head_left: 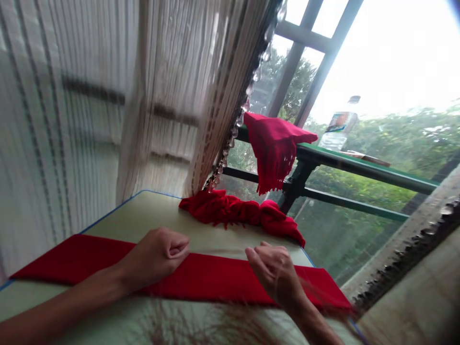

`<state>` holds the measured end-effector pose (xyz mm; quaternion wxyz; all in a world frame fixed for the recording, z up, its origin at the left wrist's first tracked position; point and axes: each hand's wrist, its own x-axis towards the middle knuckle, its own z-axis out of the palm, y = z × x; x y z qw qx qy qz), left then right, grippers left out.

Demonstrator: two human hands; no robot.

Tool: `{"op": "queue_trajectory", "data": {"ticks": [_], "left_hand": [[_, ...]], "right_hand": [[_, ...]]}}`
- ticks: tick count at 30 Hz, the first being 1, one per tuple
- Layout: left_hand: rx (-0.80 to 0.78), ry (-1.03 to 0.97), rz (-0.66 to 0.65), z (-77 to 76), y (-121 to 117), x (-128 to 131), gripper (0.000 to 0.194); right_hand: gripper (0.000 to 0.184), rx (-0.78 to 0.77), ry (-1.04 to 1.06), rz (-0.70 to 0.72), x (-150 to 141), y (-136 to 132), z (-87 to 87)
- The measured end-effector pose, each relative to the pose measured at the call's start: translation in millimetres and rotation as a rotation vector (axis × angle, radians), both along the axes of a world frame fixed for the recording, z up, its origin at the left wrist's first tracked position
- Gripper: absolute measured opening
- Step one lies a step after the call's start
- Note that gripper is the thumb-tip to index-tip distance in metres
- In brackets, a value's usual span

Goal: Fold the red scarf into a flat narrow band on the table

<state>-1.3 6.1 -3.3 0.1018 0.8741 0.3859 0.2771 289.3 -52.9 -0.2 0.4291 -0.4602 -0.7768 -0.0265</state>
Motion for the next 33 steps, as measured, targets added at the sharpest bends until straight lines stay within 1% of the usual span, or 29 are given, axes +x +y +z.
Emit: {"op": "queue_trajectory", "data": {"ticks": [3,9,16,27,33], "left_hand": [[-0.056,0.023,-0.014,1.6,-3.9,1.7,0.034],[-0.078,0.054,0.016,4.8,-4.9,2.8,0.037],[-0.086,0.071,-0.008,-0.2,-6.9,5.6,0.038],[-0.102,0.115,-0.024,-2.2,-7.4,6.7,0.039],[-0.124,0.133,-0.052,-10.2,-4.8,6.2,0.038]], "right_hand": [[0.050,-0.008,-0.035,0.035,-4.2,-1.6,-2.1],[0.049,-0.058,-0.075,0.082,-8.3,-3.4,-2.4],[0.050,-0.081,-0.080,0.088,-7.1,-3.5,-3.7],[0.050,-0.071,-0.044,0.133,-8.1,-5.7,-1.3],[0.050,-0.074,-0.040,0.183,-8.9,-4.6,0.7]]}}
